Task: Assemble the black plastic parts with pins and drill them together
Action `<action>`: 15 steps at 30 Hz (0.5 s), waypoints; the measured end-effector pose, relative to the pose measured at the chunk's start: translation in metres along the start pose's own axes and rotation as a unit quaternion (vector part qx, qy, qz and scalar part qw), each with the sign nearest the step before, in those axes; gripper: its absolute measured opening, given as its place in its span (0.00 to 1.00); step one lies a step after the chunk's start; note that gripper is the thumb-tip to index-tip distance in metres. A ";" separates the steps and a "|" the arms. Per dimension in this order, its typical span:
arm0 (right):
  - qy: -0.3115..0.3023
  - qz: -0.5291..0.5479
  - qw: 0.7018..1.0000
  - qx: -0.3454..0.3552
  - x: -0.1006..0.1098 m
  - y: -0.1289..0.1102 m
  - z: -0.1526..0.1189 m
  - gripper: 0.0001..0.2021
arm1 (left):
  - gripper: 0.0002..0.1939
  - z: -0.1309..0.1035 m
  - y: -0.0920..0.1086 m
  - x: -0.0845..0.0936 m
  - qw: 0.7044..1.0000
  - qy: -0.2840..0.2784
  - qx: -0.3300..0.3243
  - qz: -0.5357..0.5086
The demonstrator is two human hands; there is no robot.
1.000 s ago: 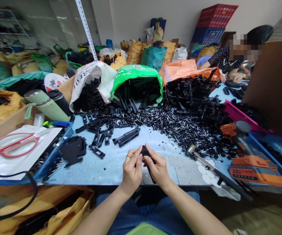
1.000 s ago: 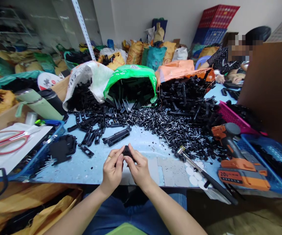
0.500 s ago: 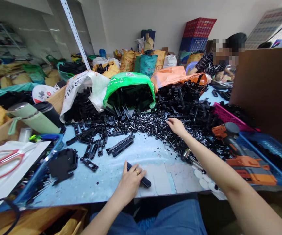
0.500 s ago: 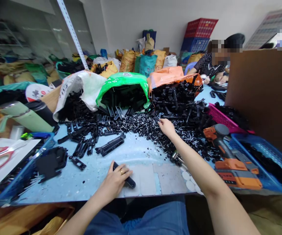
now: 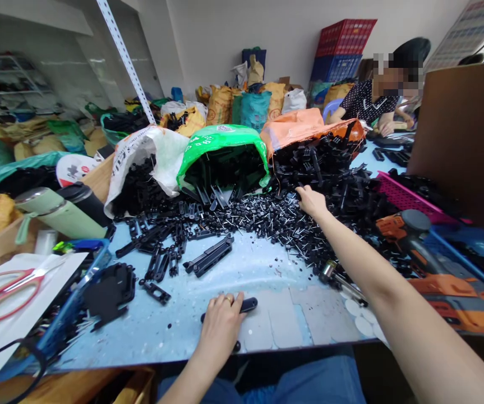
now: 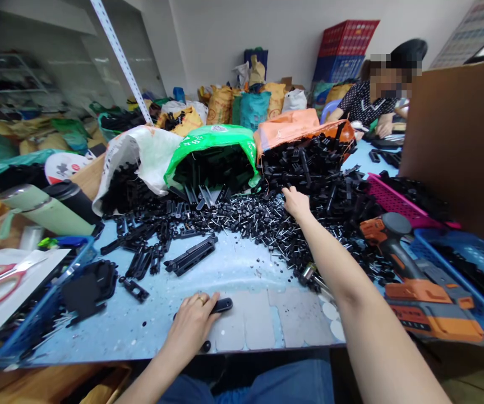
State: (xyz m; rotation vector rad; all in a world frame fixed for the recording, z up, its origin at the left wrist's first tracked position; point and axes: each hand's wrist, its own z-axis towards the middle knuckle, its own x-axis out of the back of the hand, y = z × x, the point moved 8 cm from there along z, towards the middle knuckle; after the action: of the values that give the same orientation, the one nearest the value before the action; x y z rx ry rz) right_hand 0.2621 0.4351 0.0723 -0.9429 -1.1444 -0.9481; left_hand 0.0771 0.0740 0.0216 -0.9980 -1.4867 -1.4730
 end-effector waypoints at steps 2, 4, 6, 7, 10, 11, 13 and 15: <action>0.092 0.051 0.994 0.029 0.031 -0.008 -0.031 0.18 | 0.22 0.000 -0.004 0.004 0.992 0.021 0.012 -0.121; 0.189 0.162 0.965 0.083 0.062 -0.024 -0.079 0.13 | 0.23 0.004 -0.011 0.010 0.961 0.054 0.046 -0.268; 0.219 0.292 0.923 0.120 0.078 -0.042 -0.135 0.10 | 0.24 0.009 -0.020 0.015 0.898 0.081 0.111 -0.418; 0.208 0.353 0.904 0.122 0.079 -0.051 -0.160 0.10 | 0.26 0.013 -0.023 0.016 0.853 0.088 0.141 -0.495; 0.116 0.482 0.858 0.137 0.067 -0.080 -0.222 0.08 | 0.29 0.022 -0.020 0.015 0.699 0.078 0.193 -0.684; 0.082 0.494 0.854 0.144 0.062 -0.088 -0.236 0.07 | 0.29 0.023 -0.018 0.013 0.663 0.071 0.203 -0.717; 0.024 0.456 0.871 0.180 0.055 -0.103 -0.256 0.04 | 0.28 0.021 -0.018 0.007 0.643 0.072 0.232 -0.727; -0.010 0.341 0.910 0.236 0.052 -0.113 -0.269 0.08 | 0.28 0.018 -0.023 -0.003 0.677 0.087 0.261 -0.683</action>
State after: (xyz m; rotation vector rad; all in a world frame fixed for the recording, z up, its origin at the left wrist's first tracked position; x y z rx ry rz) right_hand 0.2433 0.1399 0.0935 -0.8549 -0.8963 -0.0814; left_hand 0.0568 0.0915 0.0101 0.8943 -2.4223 -1.6933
